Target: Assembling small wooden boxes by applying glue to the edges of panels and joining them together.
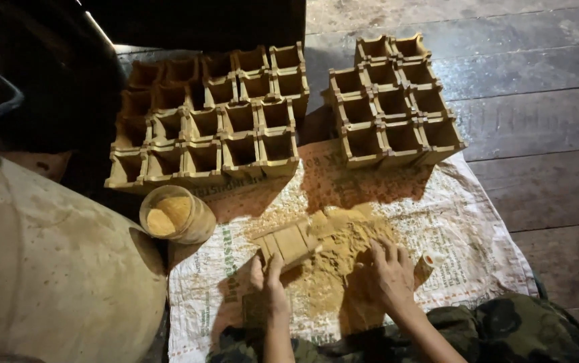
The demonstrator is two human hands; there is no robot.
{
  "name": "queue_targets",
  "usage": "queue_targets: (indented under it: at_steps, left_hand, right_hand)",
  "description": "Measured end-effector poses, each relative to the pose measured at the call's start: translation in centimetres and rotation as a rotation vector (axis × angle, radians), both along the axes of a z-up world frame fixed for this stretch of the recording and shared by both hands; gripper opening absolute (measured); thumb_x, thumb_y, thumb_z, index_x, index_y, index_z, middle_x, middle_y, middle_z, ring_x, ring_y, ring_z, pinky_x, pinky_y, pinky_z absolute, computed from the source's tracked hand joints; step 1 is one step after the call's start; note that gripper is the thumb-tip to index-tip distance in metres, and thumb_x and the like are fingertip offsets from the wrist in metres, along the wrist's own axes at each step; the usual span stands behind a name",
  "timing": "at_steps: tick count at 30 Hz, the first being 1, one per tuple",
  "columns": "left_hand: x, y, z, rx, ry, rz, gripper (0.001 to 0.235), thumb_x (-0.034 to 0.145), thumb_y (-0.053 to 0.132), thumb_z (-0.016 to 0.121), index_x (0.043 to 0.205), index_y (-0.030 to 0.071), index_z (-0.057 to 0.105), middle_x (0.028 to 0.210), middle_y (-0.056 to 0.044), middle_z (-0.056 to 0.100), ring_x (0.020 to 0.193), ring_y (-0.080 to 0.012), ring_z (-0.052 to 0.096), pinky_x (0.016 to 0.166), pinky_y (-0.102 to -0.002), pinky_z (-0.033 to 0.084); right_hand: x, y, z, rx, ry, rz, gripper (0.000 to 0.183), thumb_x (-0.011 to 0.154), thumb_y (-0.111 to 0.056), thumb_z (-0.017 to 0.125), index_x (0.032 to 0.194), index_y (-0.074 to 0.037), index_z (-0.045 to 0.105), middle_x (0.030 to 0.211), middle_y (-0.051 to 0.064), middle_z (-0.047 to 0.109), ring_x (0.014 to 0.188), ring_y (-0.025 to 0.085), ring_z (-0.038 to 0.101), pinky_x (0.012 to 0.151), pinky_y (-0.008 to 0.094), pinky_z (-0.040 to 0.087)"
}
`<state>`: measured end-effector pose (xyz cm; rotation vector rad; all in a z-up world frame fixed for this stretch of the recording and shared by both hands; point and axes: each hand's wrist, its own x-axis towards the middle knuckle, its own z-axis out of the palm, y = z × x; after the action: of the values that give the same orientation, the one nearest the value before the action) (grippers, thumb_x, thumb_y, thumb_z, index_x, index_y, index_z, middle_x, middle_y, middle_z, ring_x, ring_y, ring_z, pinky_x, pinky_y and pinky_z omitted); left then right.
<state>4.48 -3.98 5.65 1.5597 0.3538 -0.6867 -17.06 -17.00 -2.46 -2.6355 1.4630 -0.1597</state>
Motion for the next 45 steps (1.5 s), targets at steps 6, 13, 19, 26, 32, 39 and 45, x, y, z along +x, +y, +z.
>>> queue_targets:
  at_steps: [6, 13, 19, 26, 32, 39, 45]
  left_hand:
    - [0.6, -1.5, 3.3, 0.044, -0.168, -0.071, 0.064, 0.073, 0.045, 0.084, 0.128, 0.017, 0.071, 0.123, -0.014, 0.072, 0.115, -0.0301, 0.069, 0.105, -0.042, 0.047]
    - [-0.6, 1.6, -5.0, -0.343, -0.167, 0.01, 0.048, 0.072, 0.011, 0.081, 0.117, 0.006, 0.065, 0.114, -0.008, 0.065, 0.109, -0.0217, 0.059, 0.103, -0.046, 0.047]
    - [0.1, 0.1, -5.7, -0.48, -0.19, 0.054, 0.03, 0.092, 0.027, 0.072, 0.072, 0.02, 0.051, 0.075, 0.006, 0.047, 0.071, -0.012, 0.048, 0.071, -0.033, 0.041]
    - [-0.4, 0.6, -5.0, -0.452, -0.21, -0.11, 0.028, 0.088, 0.032, 0.075, 0.07, 0.02, 0.056, 0.075, 0.002, 0.058, 0.075, -0.0165, 0.058, 0.079, -0.036, 0.05]
    - [-0.3, 1.2, -2.6, -0.464, -0.244, -0.396, 0.043, 0.101, 0.043, 0.055, 0.07, 0.015, 0.043, 0.072, 0.001, 0.041, 0.069, -0.0145, 0.042, 0.064, -0.037, 0.038]
    - [-0.6, 1.7, -5.4, -0.439, -0.463, -0.586, 0.053, 0.106, 0.041, 0.051, 0.069, 0.02, 0.02, 0.072, 0.007, 0.014, 0.065, -0.0087, 0.014, 0.063, -0.036, 0.014]
    - [-1.5, 3.2, -12.1, -0.24, -0.472, -0.743, 0.066, 0.097, 0.064, 0.038, 0.112, 0.005, 0.065, 0.114, -0.017, 0.068, 0.111, -0.0326, 0.067, 0.102, -0.047, 0.051]
  right_hand:
    - [-1.2, -0.6, -2.1, -0.367, -0.143, 0.093, 0.076, 0.073, -0.051, 0.081, 0.139, -0.02, 0.059, 0.136, 0.007, 0.058, 0.115, 0.032, 0.058, 0.098, 0.044, 0.048]
    - [0.6, -0.4, -0.6, -0.262, -0.135, 0.021, 0.068, 0.077, -0.047, 0.078, 0.14, -0.027, 0.06, 0.134, 0.0, 0.057, 0.113, 0.029, 0.058, 0.089, 0.042, 0.052]
    - [2.5, -1.4, 0.1, -0.294, -0.189, 0.127, 0.049, 0.083, -0.047, 0.076, 0.125, -0.025, 0.064, 0.137, 0.005, 0.056, 0.108, 0.037, 0.055, 0.09, 0.049, 0.047]
    - [3.1, -1.0, -0.7, -0.051, -0.248, 0.066, 0.014, 0.095, -0.035, 0.064, 0.087, -0.035, 0.076, 0.118, -0.016, 0.065, 0.097, 0.019, 0.047, 0.081, 0.031, 0.039]
    - [4.2, -0.7, 4.2, 0.492, -0.652, -0.233, 0.019, 0.095, -0.031, 0.07, 0.091, -0.013, 0.078, 0.102, 0.003, 0.073, 0.099, 0.022, 0.06, 0.082, 0.036, 0.053]
    - [5.3, 0.7, 5.9, 1.26, -1.169, -0.582, 0.023, 0.104, -0.024, 0.061, 0.088, -0.008, 0.062, 0.087, 0.01, 0.069, 0.079, 0.024, 0.065, 0.073, 0.035, 0.051]
    - [5.8, 0.4, 5.8, 1.145, -1.201, -0.722, 0.023, 0.107, -0.025, 0.059, 0.088, -0.013, 0.052, 0.09, 0.0, 0.048, 0.083, 0.016, 0.044, 0.071, 0.027, 0.032]
